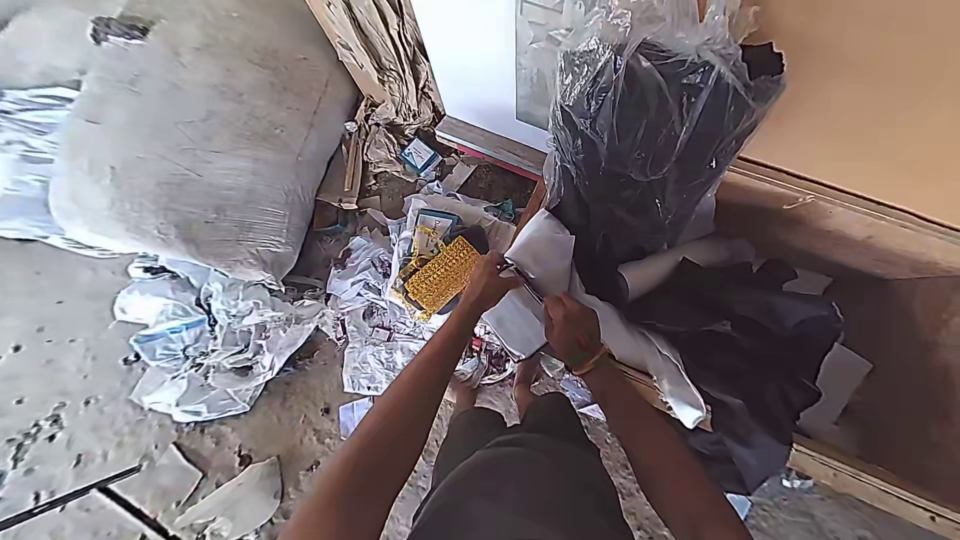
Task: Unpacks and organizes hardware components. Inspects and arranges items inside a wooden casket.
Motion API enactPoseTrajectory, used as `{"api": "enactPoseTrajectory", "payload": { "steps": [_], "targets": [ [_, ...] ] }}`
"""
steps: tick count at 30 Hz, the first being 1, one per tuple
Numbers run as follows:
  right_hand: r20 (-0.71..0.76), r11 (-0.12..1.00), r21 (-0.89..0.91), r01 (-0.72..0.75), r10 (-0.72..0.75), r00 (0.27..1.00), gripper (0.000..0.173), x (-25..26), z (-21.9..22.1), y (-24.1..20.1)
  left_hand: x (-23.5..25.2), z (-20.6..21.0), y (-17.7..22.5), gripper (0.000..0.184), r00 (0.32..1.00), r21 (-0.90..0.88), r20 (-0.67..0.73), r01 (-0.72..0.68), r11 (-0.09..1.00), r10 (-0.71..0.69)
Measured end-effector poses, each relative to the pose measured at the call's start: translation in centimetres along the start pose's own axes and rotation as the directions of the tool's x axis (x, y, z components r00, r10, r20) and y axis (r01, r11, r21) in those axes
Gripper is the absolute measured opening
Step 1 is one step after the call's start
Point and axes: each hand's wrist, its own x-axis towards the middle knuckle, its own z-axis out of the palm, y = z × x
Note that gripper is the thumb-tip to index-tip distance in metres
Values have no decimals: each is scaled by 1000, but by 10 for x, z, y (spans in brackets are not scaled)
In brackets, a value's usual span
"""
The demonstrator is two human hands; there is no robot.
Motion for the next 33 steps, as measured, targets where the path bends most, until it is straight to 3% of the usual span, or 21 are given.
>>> {"api": "enactPoseTrajectory", "payload": {
  "steps": [17,24,33],
  "targets": [
    [-57,1000,-10,21,-22,998,22,-1,4,1,-2,-1,0,68,1000,13,0,-12,1000,12],
    [-144,999,-27,19,-22,989,24,1,13,-1,-5,-2,4,64,1000,35,-4,-10,999,10],
    [-132,999,-39,20,-25,991,24,3,10,-3,-3,-1,2,65,1000,24,0,-3,1000,3]
  ]
}}
